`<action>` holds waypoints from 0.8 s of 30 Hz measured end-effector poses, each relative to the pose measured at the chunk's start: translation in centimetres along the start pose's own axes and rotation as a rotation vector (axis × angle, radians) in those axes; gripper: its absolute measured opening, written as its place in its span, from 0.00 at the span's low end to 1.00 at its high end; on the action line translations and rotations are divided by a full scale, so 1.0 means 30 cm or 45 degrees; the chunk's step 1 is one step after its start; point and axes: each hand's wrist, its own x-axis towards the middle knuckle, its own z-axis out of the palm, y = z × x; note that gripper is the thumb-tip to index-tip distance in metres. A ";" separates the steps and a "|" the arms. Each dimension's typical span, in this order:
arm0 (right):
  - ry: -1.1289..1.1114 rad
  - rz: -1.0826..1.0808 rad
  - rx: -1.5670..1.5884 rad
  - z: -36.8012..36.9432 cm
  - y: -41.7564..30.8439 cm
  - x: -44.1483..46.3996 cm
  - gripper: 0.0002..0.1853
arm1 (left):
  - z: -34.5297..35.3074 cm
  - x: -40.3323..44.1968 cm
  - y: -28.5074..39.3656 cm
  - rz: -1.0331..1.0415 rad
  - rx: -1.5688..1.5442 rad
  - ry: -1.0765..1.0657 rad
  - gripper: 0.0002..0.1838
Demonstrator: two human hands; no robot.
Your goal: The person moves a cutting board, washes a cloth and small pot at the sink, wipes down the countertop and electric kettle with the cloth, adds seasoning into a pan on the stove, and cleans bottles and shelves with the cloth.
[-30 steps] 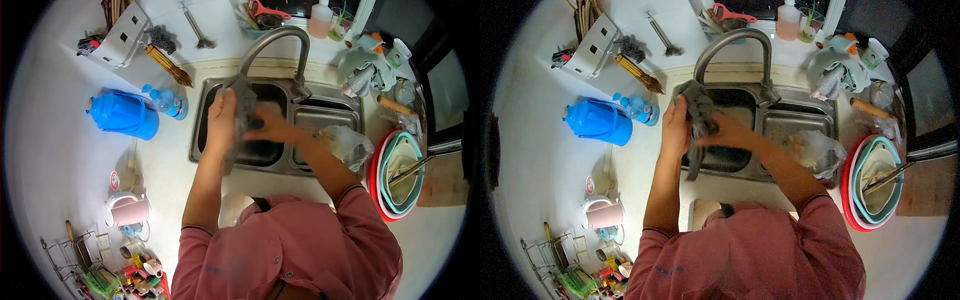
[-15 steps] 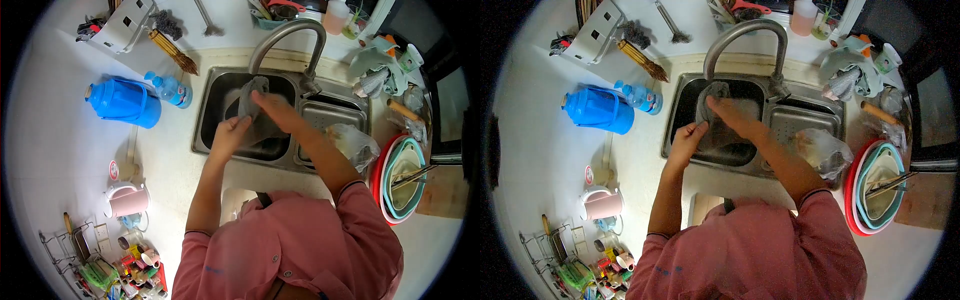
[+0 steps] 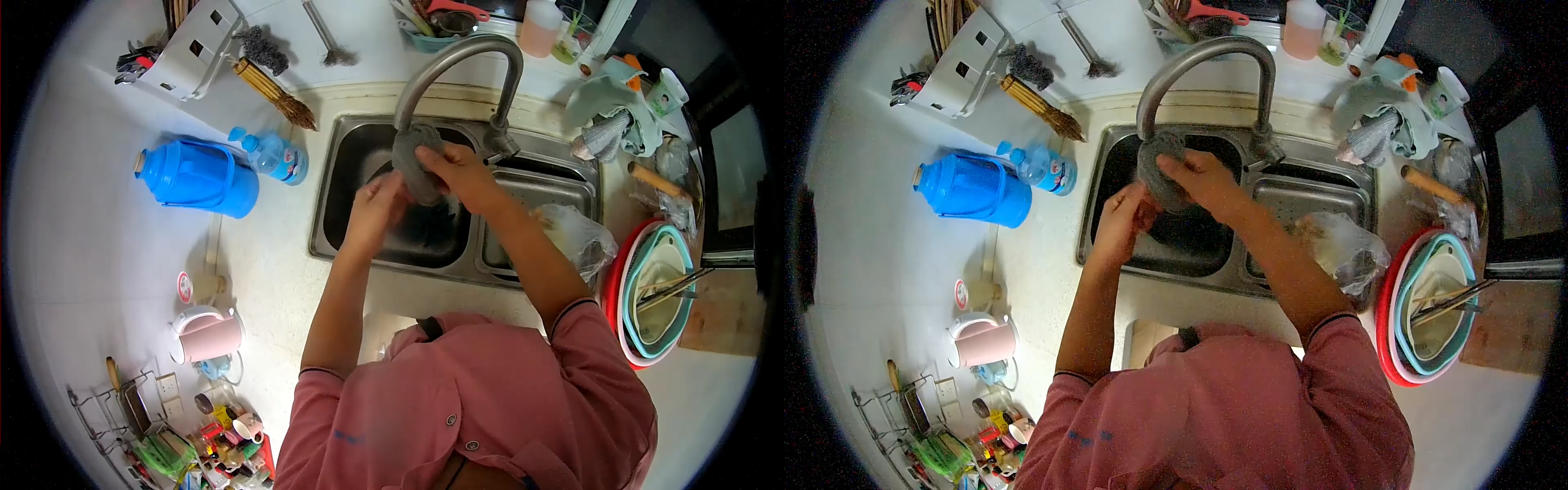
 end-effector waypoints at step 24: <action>0.520 -0.564 -1.539 -0.303 0.374 0.114 0.11 | 0.015 0.208 0.042 0.240 -0.326 0.078 0.15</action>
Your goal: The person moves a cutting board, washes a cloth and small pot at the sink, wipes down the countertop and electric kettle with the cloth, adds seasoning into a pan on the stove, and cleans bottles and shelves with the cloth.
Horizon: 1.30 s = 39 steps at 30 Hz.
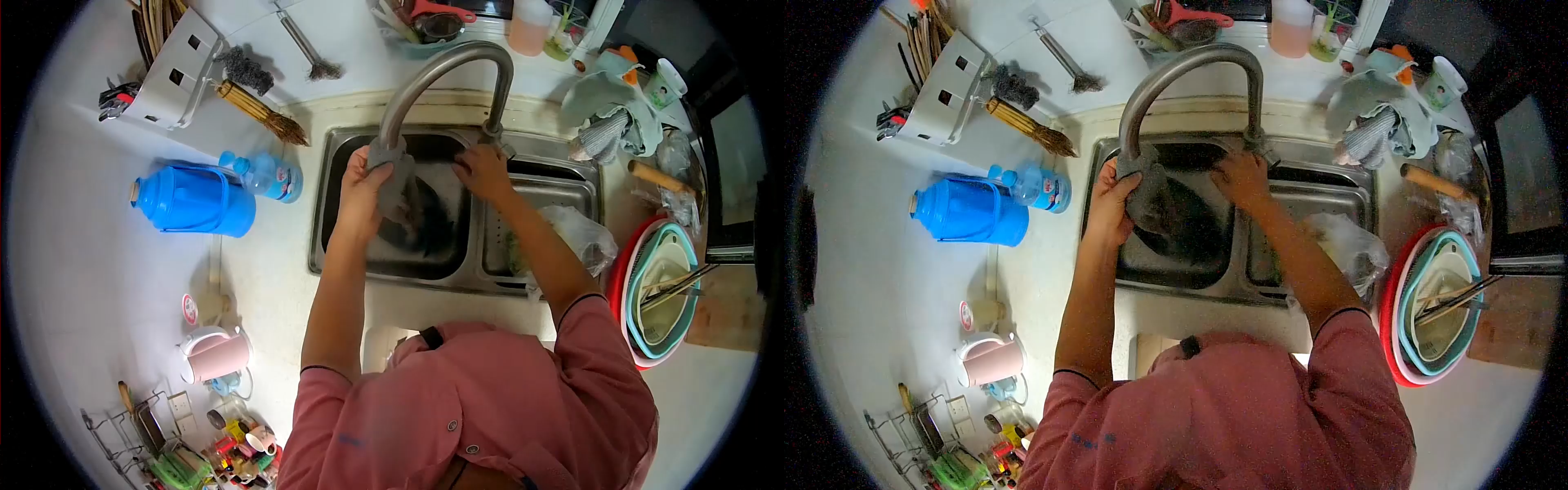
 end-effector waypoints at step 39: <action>-0.142 0.399 0.953 -0.129 -0.277 0.260 0.20 | -0.150 -0.064 0.038 -0.036 0.217 0.132 0.21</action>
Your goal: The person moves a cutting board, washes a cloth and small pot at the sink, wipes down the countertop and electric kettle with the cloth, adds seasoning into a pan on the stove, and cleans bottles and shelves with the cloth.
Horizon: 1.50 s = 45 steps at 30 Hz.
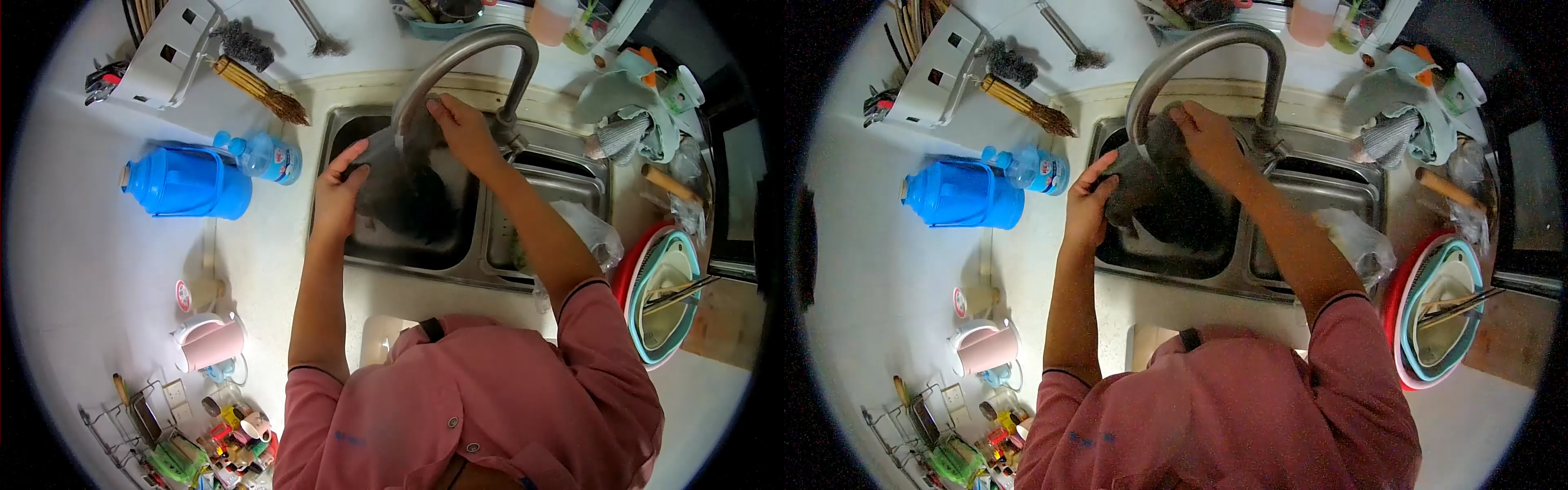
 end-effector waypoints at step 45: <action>0.416 -0.263 -0.770 -0.200 0.280 -0.348 0.11 | 0.204 0.105 -0.093 0.059 0.120 0.059 0.26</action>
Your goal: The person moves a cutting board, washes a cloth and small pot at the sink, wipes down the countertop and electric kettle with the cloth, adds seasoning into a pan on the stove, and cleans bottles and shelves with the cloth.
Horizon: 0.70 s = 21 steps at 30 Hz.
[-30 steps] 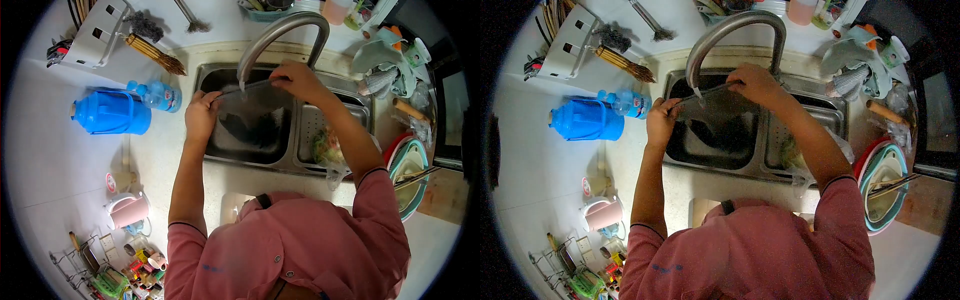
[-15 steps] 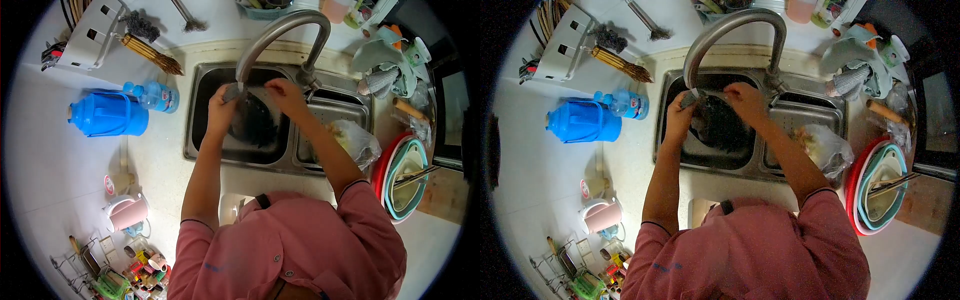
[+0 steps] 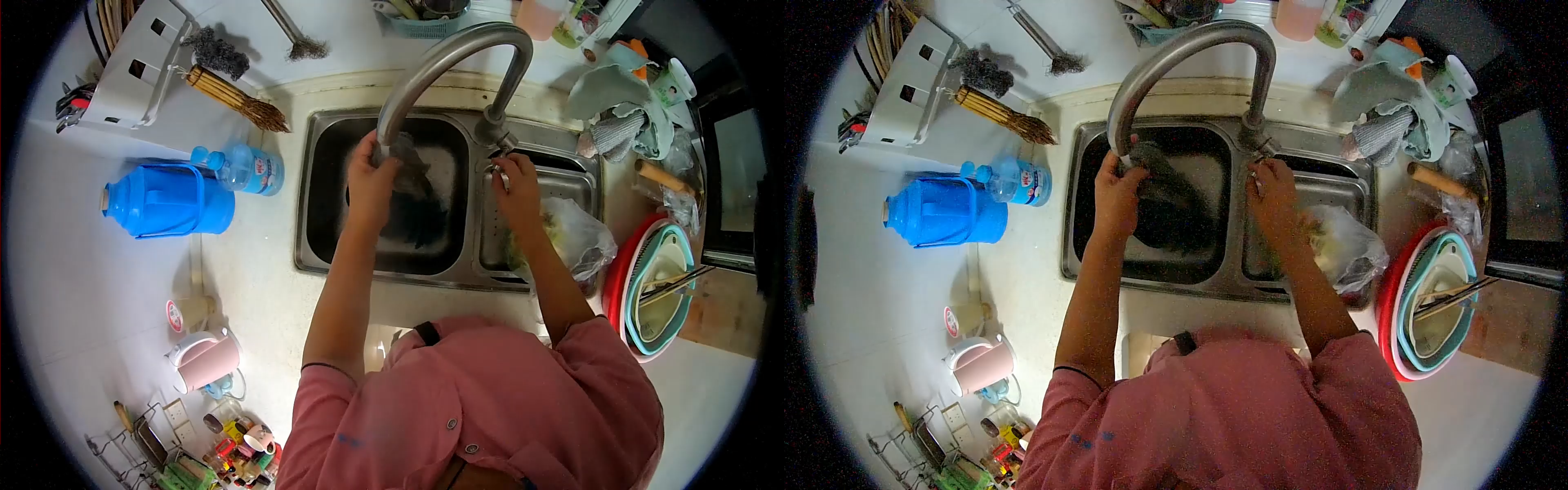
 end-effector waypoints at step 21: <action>-0.275 0.896 0.754 0.166 -0.031 -0.093 0.17 | -0.010 -0.026 0.020 0.152 -0.219 0.016 0.26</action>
